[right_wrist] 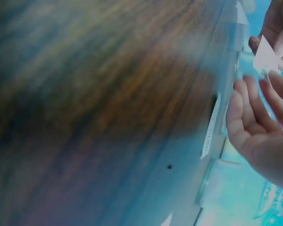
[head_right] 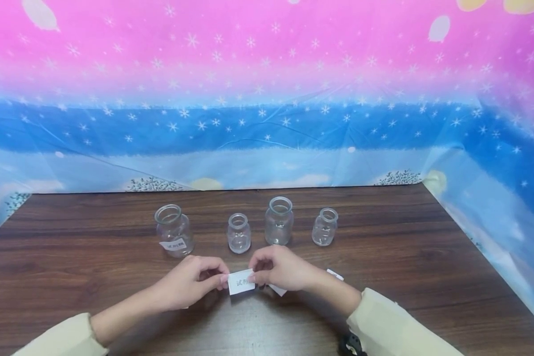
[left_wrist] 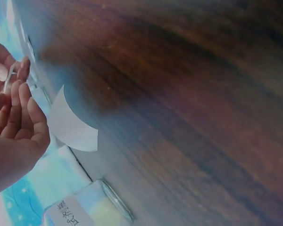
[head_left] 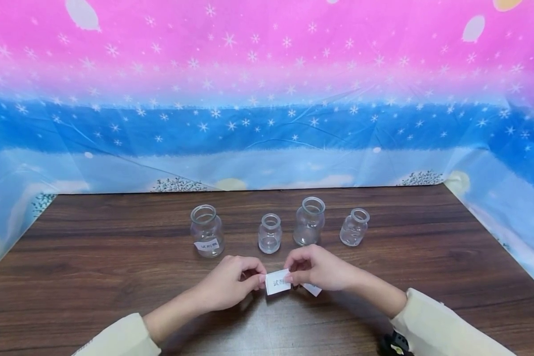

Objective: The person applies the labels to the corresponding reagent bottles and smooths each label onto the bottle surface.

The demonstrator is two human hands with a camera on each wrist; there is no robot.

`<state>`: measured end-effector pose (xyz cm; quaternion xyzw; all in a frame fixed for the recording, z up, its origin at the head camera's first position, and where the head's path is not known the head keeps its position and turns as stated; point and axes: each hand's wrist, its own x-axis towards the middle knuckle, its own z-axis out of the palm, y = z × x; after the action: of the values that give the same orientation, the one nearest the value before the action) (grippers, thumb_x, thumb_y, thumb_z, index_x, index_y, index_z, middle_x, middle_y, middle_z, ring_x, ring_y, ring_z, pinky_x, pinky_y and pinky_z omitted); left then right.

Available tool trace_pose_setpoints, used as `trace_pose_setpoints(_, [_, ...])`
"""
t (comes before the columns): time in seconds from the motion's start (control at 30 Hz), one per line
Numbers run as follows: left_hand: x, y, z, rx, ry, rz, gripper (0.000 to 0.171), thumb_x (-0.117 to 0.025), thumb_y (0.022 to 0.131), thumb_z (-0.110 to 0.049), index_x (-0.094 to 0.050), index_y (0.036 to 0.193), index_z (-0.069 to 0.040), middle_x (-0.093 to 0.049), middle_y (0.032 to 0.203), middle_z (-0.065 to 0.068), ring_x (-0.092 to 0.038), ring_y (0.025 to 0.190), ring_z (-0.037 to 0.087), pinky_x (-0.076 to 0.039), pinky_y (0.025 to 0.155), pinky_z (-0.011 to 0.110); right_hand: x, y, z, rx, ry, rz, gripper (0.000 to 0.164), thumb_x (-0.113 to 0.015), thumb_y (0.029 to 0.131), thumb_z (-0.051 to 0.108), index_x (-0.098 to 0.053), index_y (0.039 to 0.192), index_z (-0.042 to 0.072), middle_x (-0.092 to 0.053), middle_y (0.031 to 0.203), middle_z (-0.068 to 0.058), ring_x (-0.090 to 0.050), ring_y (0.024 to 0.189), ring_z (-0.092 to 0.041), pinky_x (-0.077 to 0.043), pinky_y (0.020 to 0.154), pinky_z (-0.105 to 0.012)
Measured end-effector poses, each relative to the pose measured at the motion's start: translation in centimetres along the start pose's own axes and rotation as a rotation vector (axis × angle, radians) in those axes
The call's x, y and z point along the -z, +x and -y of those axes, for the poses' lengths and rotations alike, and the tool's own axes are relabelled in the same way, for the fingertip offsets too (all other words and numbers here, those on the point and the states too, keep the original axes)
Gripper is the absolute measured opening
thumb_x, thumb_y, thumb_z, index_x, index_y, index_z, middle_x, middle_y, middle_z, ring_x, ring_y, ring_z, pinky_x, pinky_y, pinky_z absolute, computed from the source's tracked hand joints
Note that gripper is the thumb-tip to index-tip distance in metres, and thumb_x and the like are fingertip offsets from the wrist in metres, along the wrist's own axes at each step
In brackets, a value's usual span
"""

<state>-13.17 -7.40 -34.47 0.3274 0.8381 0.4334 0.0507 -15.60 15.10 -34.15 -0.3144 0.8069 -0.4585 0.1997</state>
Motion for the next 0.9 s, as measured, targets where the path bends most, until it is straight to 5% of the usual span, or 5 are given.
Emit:
trace_pose_setpoints(0.23, [0.5, 0.2, 0.1, 0.055, 0.050, -0.073, 0.010, -0.060, 0.083, -0.003, -0.063, 0.075, -0.008, -0.058, 0.065, -0.004, -0.048, 0.057, 0.003, -0.042, 0.053, 0.020, -0.1, -0.3, 1.0, -0.015, 0.032, -0.170, 0.006, -0.065, 0.080, 0.001, -0.060, 0.084, 0.000, -0.057, 0.070, -0.004, -0.053, 0.061, -0.013, -0.047, 0.056, -0.027])
trace_pose_setpoints(0.47, [-0.1, 0.3, -0.5, -0.002, 0.000, -0.024, 0.007, -0.062, 0.084, -0.008, -0.066, 0.079, -0.011, -0.062, 0.070, -0.002, -0.052, 0.064, 0.004, -0.044, 0.060, 0.021, -1.6, -0.1, 1.2, -0.004, 0.102, -0.071, 0.010, -0.062, 0.085, 0.007, -0.065, 0.088, -0.002, -0.064, 0.075, -0.014, -0.060, 0.065, -0.021, -0.051, 0.061, -0.033])
trace_pose_setpoints(0.9, [-0.5, 0.4, -0.7, 0.000, -0.023, 0.011, 0.009, -0.062, 0.084, -0.007, -0.066, 0.078, -0.011, -0.063, 0.070, -0.004, -0.053, 0.064, 0.003, -0.045, 0.061, 0.021, -1.7, -0.2, 0.8, -0.017, 0.108, -0.062, 0.009, -0.058, 0.086, 0.002, -0.065, 0.086, -0.004, -0.065, 0.072, -0.013, -0.061, 0.065, -0.024, -0.051, 0.061, -0.033])
